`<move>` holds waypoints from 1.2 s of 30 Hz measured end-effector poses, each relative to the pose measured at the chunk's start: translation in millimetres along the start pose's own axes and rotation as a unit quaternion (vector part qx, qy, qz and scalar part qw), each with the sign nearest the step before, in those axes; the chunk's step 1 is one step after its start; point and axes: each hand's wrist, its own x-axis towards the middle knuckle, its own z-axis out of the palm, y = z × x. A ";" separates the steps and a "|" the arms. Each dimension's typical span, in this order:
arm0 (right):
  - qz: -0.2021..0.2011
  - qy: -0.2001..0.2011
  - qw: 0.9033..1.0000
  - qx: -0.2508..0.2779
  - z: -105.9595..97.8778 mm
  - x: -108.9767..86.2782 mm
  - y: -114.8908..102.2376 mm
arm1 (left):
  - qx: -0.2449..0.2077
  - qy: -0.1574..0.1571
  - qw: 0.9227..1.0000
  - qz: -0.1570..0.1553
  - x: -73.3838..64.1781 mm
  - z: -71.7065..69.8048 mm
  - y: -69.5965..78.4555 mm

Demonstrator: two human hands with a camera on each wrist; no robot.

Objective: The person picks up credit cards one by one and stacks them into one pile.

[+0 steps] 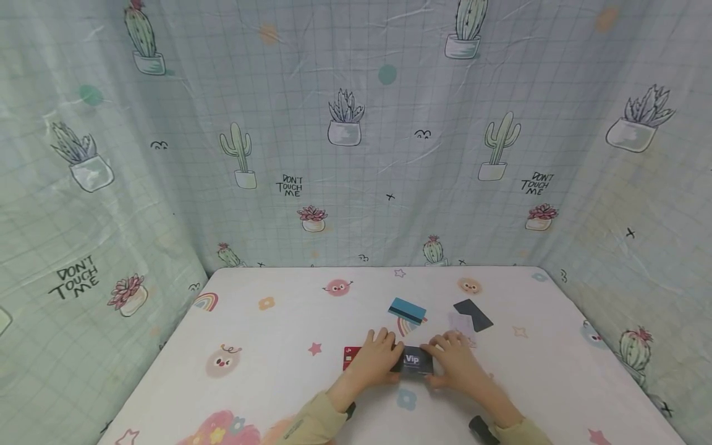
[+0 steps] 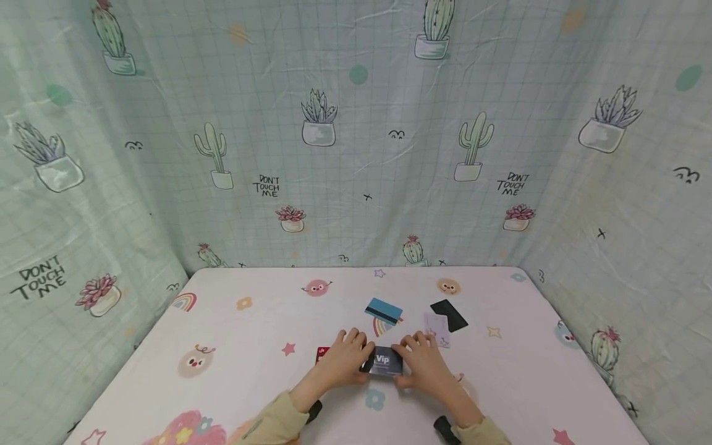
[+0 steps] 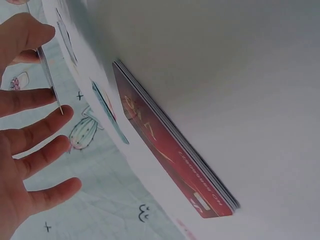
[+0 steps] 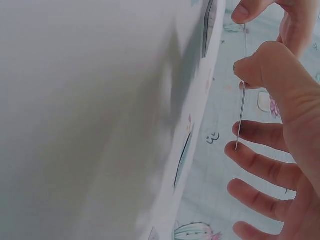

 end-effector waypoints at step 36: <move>-0.030 -0.030 0.999 0.023 4.2 17.6 -20.8 | -0.025 0.037 0.998 -0.041 -39.0 -2.8 -21.3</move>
